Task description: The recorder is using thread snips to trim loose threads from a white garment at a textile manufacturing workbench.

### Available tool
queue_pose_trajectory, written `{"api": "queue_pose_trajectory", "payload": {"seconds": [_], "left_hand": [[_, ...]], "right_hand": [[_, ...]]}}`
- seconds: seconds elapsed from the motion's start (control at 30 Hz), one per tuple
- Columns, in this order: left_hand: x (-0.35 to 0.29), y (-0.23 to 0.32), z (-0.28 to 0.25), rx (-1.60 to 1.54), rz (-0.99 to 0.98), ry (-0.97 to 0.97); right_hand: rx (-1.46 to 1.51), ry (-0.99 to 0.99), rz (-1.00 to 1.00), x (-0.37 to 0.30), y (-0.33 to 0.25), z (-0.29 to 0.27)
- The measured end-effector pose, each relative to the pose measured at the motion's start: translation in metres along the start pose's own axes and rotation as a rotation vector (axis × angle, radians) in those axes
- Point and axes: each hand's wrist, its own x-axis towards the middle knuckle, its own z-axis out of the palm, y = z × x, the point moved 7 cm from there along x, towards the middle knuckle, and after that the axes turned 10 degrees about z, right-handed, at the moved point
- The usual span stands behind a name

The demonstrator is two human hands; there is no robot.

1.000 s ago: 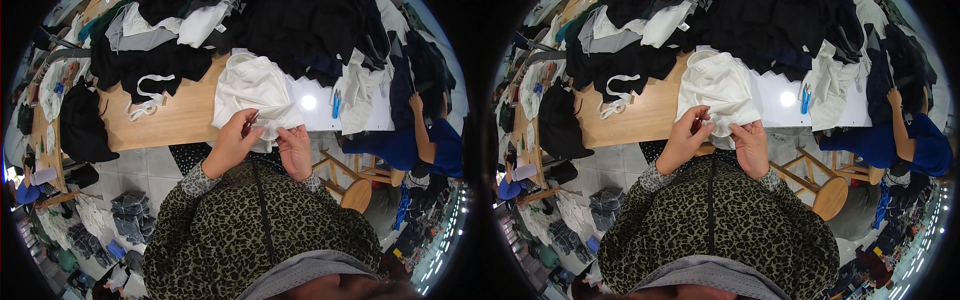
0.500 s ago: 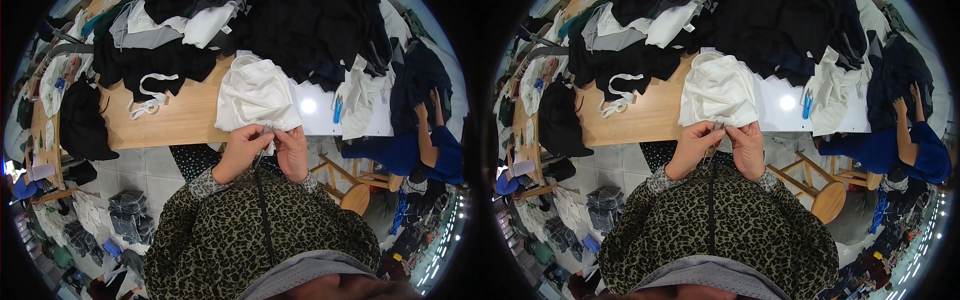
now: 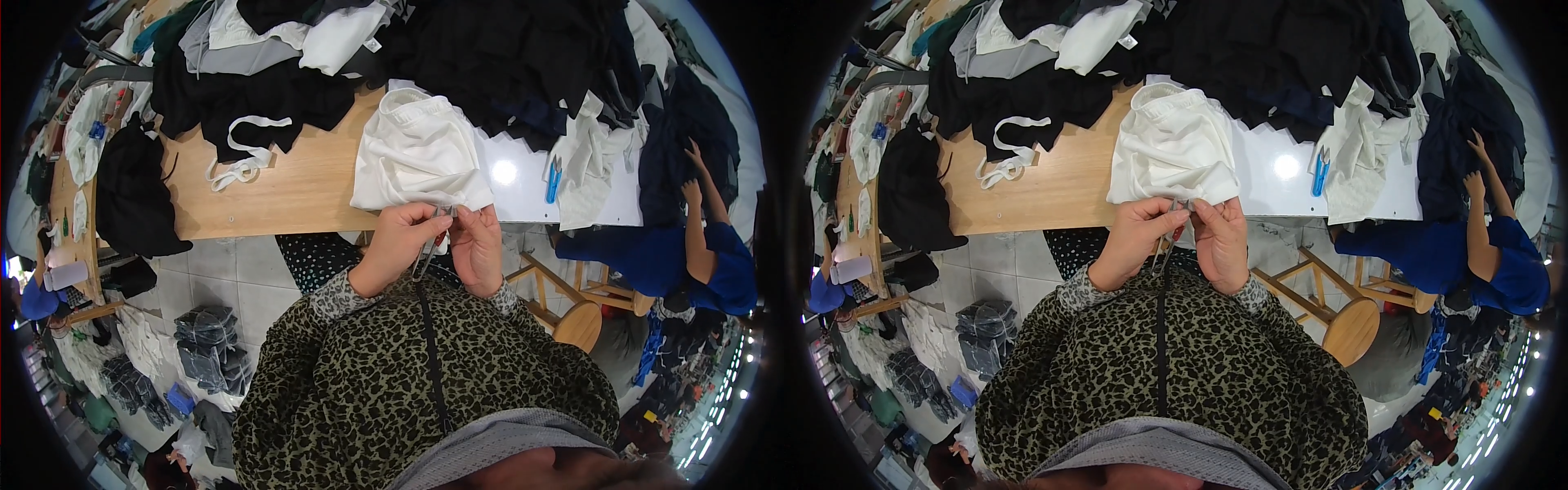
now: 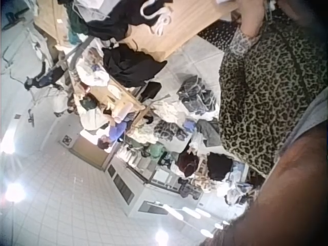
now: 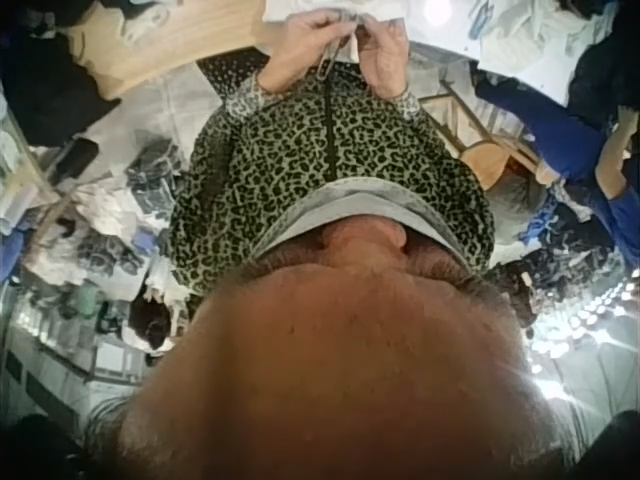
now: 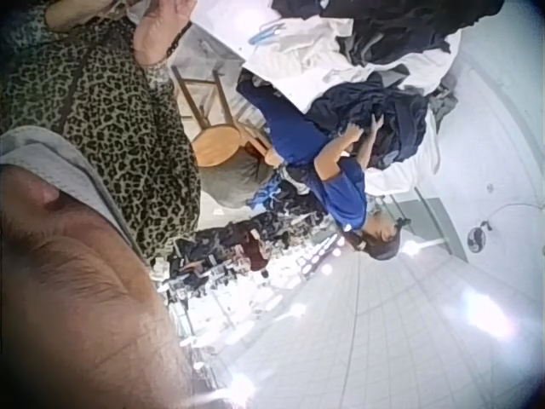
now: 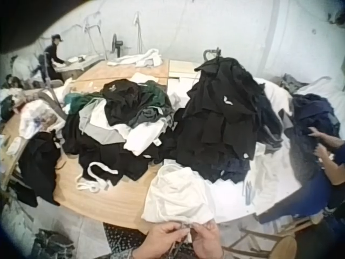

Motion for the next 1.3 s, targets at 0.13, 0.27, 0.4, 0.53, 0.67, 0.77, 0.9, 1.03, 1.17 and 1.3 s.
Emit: {"api": "queue_pose_trajectory", "payload": {"seconds": [0.13, 0.27, 0.4, 0.53, 0.67, 0.77, 0.9, 1.03, 1.17, 1.3], "left_hand": [[0.001, 0.0011, 0.0019, -0.031, -0.043, 0.01], [0.0013, 0.0009, 0.0018, -0.022, -0.053, 0.013], [0.0031, 0.0002, 0.0019, -0.017, -0.037, 0.003], [0.0033, -0.0015, 0.0014, -0.037, -0.068, 0.015], [0.0039, -0.0026, 0.0007, -0.044, -0.077, 0.009], [0.0044, -0.0036, 0.0009, -0.05, -0.089, 0.009], [0.0046, -0.0034, 0.0006, -0.047, -0.081, 0.007], [0.0046, -0.0026, 0.0012, -0.066, -0.085, 0.011], [0.0054, -0.002, 0.002, -0.071, -0.079, -0.009], [0.0057, -0.0017, 0.0014, -0.054, -0.081, -0.007]], "right_hand": [[0.004, -0.002, -0.005, 0.0007, -0.0003, -0.0004], [-0.004, -0.011, 0.002, 0.0012, 0.001, -0.0047], [0.015, -0.017, 0.001, 0.0013, 0.0, -0.0018], [0.001, -0.008, -0.006, 0.0008, -0.0011, 0.0002], [0.004, -0.012, -0.004, 0.0011, -0.0013, -0.0003], [0.009, -0.015, -0.007, 0.001, -0.002, -0.0006], [0.013, -0.009, 0.006, 0.0003, -0.0009, -0.0018], [0.011, -0.018, 0.01, 0.0005, -0.0007, -0.0024], [0.016, -0.009, 0.01, 0.0003, -0.0013, -0.0008], [0.015, -0.014, 0.012, 0.0, -0.001, -0.0008]]}}
